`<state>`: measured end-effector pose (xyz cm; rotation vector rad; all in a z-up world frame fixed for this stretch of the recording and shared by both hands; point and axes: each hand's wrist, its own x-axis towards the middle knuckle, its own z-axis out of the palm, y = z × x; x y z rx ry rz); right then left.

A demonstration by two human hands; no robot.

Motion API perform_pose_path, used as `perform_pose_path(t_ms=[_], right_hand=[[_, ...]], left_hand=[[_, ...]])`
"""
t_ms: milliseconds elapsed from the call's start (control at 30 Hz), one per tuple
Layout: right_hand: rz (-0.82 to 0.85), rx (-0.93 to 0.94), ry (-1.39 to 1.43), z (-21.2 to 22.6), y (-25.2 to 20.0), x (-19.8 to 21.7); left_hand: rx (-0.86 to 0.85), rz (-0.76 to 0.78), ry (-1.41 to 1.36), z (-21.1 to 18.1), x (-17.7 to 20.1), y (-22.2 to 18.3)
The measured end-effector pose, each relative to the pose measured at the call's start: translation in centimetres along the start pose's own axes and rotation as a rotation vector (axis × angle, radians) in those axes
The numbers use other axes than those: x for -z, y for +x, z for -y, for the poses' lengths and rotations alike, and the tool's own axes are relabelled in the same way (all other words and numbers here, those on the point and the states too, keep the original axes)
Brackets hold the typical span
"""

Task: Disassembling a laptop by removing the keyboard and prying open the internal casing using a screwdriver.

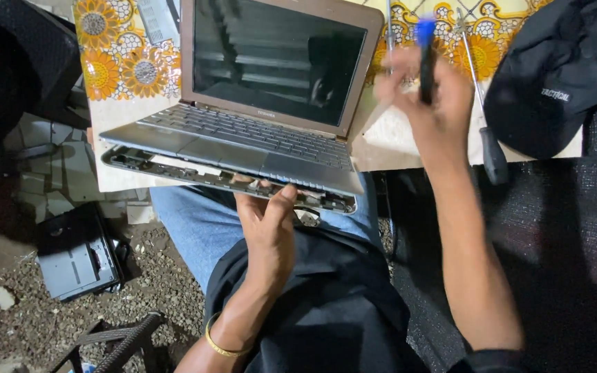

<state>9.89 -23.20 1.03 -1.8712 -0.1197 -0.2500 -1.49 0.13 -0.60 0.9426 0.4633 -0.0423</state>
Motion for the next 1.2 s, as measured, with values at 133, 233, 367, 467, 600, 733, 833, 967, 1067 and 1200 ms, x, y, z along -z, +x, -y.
perform_pose_path(t_ms=[133,233,367,467,600,733,833,967,1067,1200], right_hand=[[0.511,0.036,0.398,3.3,-4.8,0.9],[0.375,-0.044,0.186,2.5,-4.8,-0.2],[0.209,0.115,0.057,2.8,-4.6,-1.2],[0.095,0.167,0.036,1.2,-4.5,-1.3],[-0.027,0.23,0.004,-1.0,-4.6,-1.8],[-0.112,0.244,-0.008,-1.9,-4.7,-2.1],[-0.163,0.247,-0.035,-1.8,-4.7,-2.7],[-0.176,0.243,-0.031,-0.8,-5.1,-3.0],[-0.172,0.216,0.0,0.6,-5.4,-3.3],[-0.114,0.191,0.088,1.9,-5.9,-3.1]], left_hand=[[-0.059,0.044,0.003,-0.8,-0.8,0.3],[-0.128,0.018,-0.01,0.8,-0.2,0.6],[-0.143,0.056,0.027,4.4,4.1,1.1],[-0.149,0.079,-0.011,5.5,4.8,1.4],[-0.156,0.088,0.021,6.8,6.8,1.5],[-0.15,0.096,0.038,6.8,7.0,1.5],[-0.137,0.088,0.032,8.5,8.7,1.7],[-0.13,0.089,0.025,8.5,8.8,1.5],[-0.135,0.092,0.021,6.1,6.9,0.7],[-0.133,0.098,-0.028,5.3,6.2,0.4]])
